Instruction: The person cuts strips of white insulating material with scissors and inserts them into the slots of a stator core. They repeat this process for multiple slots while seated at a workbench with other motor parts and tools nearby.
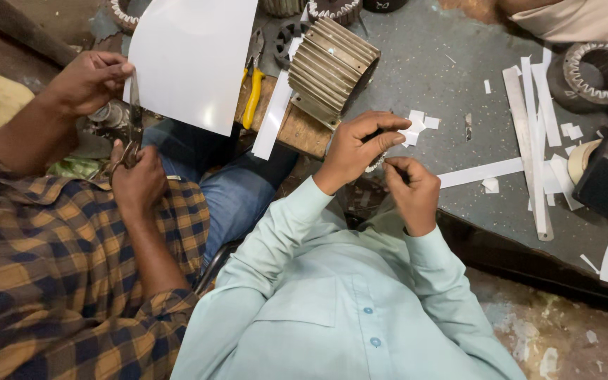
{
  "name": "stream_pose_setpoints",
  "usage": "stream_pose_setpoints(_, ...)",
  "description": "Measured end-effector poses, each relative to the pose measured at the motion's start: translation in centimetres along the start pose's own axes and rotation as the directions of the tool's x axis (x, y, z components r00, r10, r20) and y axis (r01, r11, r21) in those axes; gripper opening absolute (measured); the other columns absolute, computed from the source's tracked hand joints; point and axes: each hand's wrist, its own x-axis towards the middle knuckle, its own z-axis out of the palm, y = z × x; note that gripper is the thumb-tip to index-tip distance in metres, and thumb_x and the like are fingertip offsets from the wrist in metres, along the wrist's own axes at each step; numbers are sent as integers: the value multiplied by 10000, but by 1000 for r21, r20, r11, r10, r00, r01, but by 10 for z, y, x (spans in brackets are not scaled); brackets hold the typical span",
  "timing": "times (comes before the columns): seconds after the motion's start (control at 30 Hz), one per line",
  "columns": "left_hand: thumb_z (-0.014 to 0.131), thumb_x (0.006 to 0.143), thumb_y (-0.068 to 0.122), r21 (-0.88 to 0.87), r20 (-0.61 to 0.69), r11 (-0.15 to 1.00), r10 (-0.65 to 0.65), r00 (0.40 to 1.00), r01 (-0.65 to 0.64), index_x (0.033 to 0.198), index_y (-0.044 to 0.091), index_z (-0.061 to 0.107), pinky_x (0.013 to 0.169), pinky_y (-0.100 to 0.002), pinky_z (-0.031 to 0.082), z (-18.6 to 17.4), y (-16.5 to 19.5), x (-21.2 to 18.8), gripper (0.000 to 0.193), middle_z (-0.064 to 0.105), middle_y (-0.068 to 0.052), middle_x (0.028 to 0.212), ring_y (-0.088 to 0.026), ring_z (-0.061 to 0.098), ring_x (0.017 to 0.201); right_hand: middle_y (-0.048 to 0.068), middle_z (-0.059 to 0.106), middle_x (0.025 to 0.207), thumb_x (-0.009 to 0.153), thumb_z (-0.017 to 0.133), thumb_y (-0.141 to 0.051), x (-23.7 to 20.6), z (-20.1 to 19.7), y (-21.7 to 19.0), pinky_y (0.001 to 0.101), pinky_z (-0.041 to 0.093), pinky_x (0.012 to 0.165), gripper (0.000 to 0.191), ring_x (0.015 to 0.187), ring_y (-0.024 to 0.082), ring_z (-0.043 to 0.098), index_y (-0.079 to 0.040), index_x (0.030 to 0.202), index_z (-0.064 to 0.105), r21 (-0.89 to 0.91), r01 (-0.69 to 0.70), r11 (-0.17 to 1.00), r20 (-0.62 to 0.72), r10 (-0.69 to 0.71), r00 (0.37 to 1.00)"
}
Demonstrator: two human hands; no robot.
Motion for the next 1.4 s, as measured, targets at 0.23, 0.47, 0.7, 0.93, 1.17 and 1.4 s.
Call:
stream_pose_setpoints(0.23,764,958,167,37,15,999,19,1000,-19,1169,90,769,904,-298,591,2,-3,7,225,761,-68,1152,-165,722,1051,137,757,1004,936,760,-36,27,-13,13,297,573,775,183,913,194,756,26,1062,643,-115,201,973,142,-184,973)
stream_pose_setpoints(0.47,771,947,149,22,13,999,-30,999,30,1183,75,764,894,-295,587,1,-7,11,248,764,-75,1143,-162,730,1027,129,751,944,917,778,-8,20,-7,8,323,552,730,111,798,245,721,-6,1021,737,-138,184,973,28,-182,983)
stream_pose_setpoints(0.7,773,950,144,-23,15,1000,-22,1000,22,1187,60,752,932,-291,596,6,-11,18,252,758,-75,1182,-161,734,1075,168,734,989,924,766,4,11,0,-1,405,552,818,121,896,336,706,3,1038,724,-358,362,861,-17,-393,919)
stream_pose_setpoints(0.93,769,958,139,-20,-16,999,-31,999,31,1186,46,753,911,-288,593,7,-13,19,247,762,-75,1168,-154,728,1049,162,728,1016,935,718,3,3,-2,6,418,547,816,160,910,351,699,-1,1092,693,-437,424,793,107,-422,900)
stream_pose_setpoints(1.17,730,1013,175,-142,-50,988,-69,996,62,1217,27,731,874,-265,579,16,-6,12,251,772,-67,1126,-109,710,1004,154,759,955,1000,638,-79,-3,-17,8,288,542,675,345,781,182,679,-5,1336,663,178,-271,946,233,227,946)
stream_pose_setpoints(1.4,708,1036,183,-131,-58,991,-32,998,24,1228,25,727,905,-262,579,12,-3,10,249,772,-63,1154,-111,713,1047,183,723,1017,987,686,-82,-6,-15,-8,349,550,776,295,876,286,717,15,1265,701,-232,206,951,110,-184,977)
